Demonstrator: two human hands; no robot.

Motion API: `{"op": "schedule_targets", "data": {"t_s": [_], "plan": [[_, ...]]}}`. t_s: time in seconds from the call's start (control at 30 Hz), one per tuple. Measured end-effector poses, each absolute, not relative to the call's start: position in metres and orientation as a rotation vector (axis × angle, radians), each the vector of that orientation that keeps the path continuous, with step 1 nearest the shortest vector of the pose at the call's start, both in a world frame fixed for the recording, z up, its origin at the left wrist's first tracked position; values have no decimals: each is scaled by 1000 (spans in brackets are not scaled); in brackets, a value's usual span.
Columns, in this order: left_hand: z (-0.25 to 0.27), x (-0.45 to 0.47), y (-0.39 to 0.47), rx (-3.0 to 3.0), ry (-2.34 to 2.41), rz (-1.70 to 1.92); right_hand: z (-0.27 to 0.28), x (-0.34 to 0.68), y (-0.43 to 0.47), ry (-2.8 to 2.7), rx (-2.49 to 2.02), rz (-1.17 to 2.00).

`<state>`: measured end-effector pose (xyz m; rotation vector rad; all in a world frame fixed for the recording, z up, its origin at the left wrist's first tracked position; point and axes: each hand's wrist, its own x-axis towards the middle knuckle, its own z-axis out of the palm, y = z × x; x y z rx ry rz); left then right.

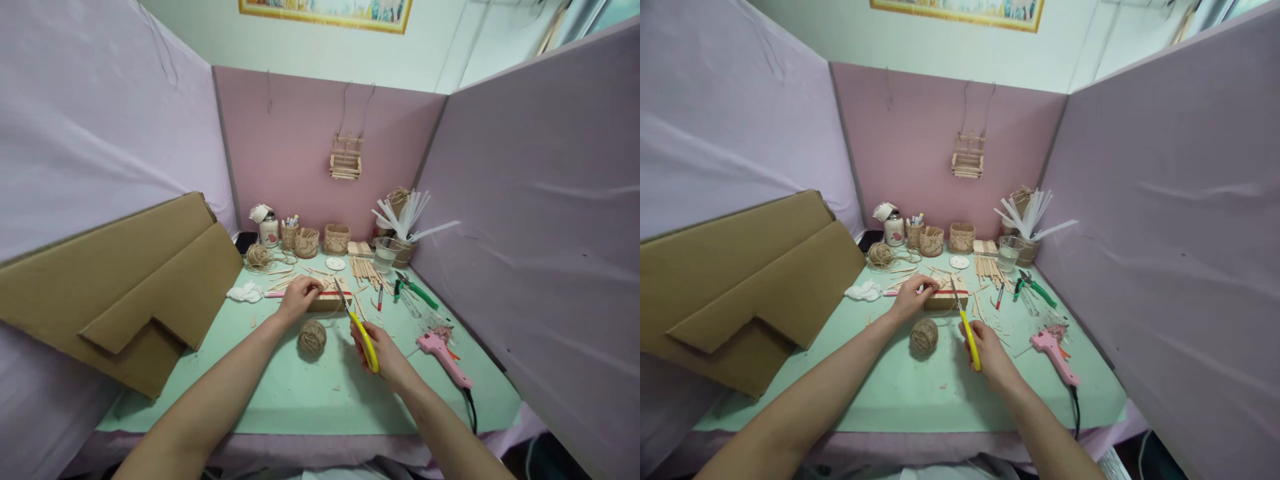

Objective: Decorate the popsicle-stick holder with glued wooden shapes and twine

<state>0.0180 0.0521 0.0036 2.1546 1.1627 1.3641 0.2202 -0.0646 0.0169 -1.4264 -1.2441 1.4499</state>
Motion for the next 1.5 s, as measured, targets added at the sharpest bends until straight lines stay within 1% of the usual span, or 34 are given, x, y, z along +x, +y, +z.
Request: {"op": "schedule_targets", "data": {"t_s": [0.07,0.2,0.27,0.37,0.47,0.6,0.67,0.8,0.97,1.13,1.3,1.5], "plan": [[4,18,52,2178,1157,1374,21,230,-71,-1376,-1522,1292],[6,19,51,2212,1122,1395,26,252,-94,-1802,-1728,779],[6,20,51,2223,1123,1402,25,258,-104,-1933,-1845,604],[4,20,52,2265,1121,1394,19,255,-110,-2015,-1968,474],[3,20,52,2316,1107,1396,16,246,-110,-2143,-1998,348],[4,21,52,2400,1043,1394,28,240,-111,-2338,-2049,154],[7,23,51,2449,1023,1363,39,239,-107,-2356,-2034,116],[10,27,49,2507,1026,1331,60,234,-77,-2252,-1805,53],[8,29,50,2543,1000,1273,73,216,-19,-2167,-1604,92],[5,27,53,2558,933,1281,64,203,27,-2136,-1507,237],[3,25,55,2534,869,1316,48,201,56,-2130,-1495,245],[4,25,55,2519,839,1253,33,204,68,-2134,-1423,234]]}}
